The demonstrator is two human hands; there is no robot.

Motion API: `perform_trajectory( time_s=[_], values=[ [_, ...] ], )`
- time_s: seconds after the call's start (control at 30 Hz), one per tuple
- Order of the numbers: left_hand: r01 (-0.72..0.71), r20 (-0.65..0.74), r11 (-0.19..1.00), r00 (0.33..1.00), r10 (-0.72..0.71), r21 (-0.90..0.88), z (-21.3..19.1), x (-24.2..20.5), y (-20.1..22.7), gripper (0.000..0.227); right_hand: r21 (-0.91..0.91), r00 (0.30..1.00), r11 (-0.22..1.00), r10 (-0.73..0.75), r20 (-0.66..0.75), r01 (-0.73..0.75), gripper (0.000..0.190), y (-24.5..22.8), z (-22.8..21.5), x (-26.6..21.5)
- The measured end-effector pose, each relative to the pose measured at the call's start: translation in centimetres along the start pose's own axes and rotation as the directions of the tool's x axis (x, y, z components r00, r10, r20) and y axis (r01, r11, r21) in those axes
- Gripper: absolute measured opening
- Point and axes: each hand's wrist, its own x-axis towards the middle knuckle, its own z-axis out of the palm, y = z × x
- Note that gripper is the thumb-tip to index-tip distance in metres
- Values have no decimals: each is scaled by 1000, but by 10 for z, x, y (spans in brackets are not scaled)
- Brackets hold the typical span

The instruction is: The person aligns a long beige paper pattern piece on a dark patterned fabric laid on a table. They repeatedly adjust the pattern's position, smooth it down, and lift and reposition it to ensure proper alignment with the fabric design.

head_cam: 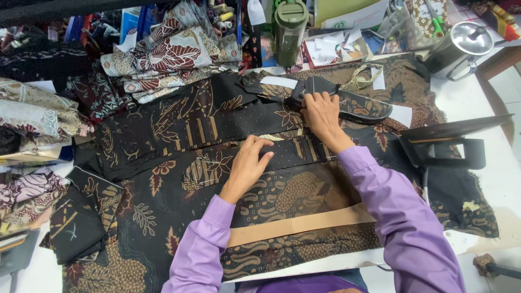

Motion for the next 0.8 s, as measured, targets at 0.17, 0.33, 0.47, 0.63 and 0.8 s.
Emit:
perform_trajectory(
  time_s=[0.17,0.33,0.47,0.63,0.8],
  values=[
    [-8,-26,987,1000,4,-161,5,2,-2,27,36,995,999,-8,-101,12,19,-19,-33,3],
    [86,54,797,996,-67,-597,24,6,-8,41,227,982,966,-85,-169,122,16,-57,-72,1],
    [118,71,575,992,-103,-810,27,6,-13,43,372,961,887,-232,-150,272,17,-97,-93,-17],
    [-140,-254,698,965,-62,-702,-2,-1,6,34,763,997,642,-39,-64,74,24,-121,-107,-50],
    [25,-42,867,998,-53,-497,-35,-44,63,28,627,801,-508,-275,532,-591,74,-131,-115,-50]
  ],
)
